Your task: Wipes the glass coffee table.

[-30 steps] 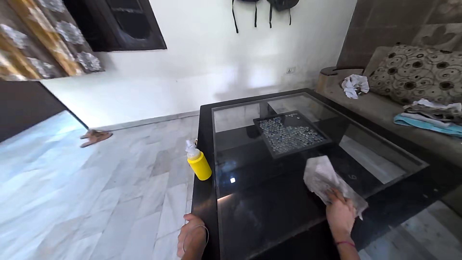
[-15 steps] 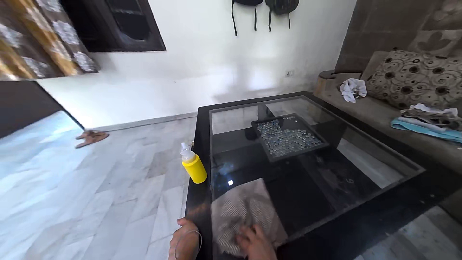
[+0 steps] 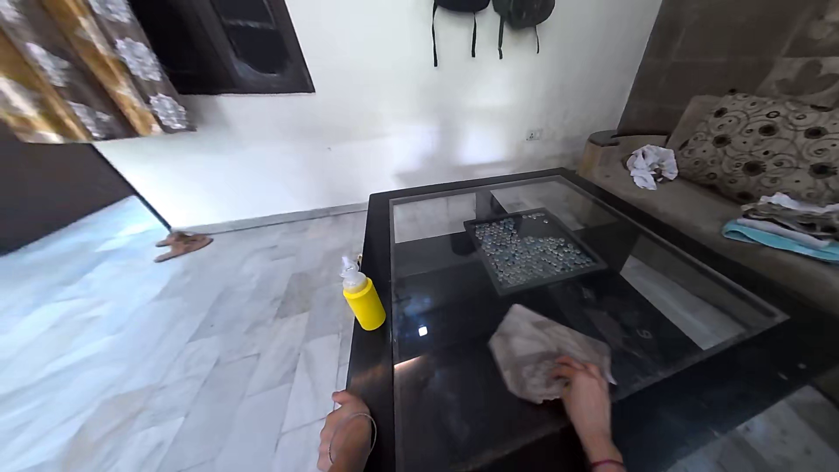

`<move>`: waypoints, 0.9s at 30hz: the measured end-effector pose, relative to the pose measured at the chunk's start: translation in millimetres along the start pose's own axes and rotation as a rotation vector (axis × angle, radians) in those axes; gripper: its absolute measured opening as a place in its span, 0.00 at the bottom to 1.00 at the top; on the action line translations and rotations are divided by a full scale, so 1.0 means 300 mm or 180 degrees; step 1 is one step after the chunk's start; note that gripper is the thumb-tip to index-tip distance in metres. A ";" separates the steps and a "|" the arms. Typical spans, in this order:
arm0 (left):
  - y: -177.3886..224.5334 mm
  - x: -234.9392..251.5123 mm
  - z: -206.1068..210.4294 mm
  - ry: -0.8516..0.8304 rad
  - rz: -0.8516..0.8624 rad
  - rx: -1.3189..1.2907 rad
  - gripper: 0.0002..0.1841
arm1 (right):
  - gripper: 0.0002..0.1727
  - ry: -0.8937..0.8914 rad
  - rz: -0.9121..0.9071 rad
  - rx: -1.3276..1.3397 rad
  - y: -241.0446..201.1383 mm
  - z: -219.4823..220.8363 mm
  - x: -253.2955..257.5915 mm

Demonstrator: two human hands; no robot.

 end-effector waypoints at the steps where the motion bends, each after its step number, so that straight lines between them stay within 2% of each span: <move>1: 0.000 0.001 0.001 0.0020 -0.0023 -0.0045 0.45 | 0.16 0.0271 0.0251 0.0040 0.038 -0.021 0.015; 3: 0.006 -0.026 -0.008 0.0030 0.0035 -0.0209 0.46 | 0.15 0.0640 0.0704 0.0116 0.089 -0.049 0.026; 5: 0.013 -0.060 -0.014 -0.0005 0.0143 -0.0387 0.47 | 0.16 0.0723 0.0888 0.0051 0.098 -0.047 0.019; 7: 0.016 -0.062 -0.008 0.0052 0.0106 -0.0408 0.47 | 0.19 0.0669 0.0755 -0.0108 0.068 -0.014 -0.007; 9: 0.020 -0.063 -0.007 0.0039 0.0086 -0.0380 0.47 | 0.24 0.0370 0.0518 -0.0225 -0.003 0.022 -0.056; 13: 0.021 -0.057 -0.005 0.0030 0.0015 -0.0352 0.47 | 0.27 -0.0345 -0.0395 -0.0105 -0.156 0.105 -0.207; 18: 0.023 -0.078 -0.019 0.0016 0.0119 -0.0243 0.47 | 0.26 -0.1031 -0.2107 0.0225 -0.262 0.231 -0.401; 21: 0.015 -0.086 -0.031 -0.0024 0.0269 -0.0245 0.46 | 0.25 -0.1212 -0.2601 0.0385 -0.298 0.286 -0.473; 24: 0.011 -0.080 -0.025 0.0031 0.0271 -0.0193 0.47 | 0.25 -0.1208 -0.2567 0.0272 -0.295 0.276 -0.445; 27: 0.017 -0.069 -0.016 0.0108 0.0142 -0.0240 0.46 | 0.23 -0.0965 -0.2036 0.0161 -0.265 0.225 -0.314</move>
Point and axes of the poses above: each hand's wrist, its own x-axis towards the middle knuckle, its own z-axis out of the palm, y = z × x, the point moved 2 cm from there along x, towards the middle knuckle, and after that the axes turned 13 degrees about z, right-handed, at the moved point
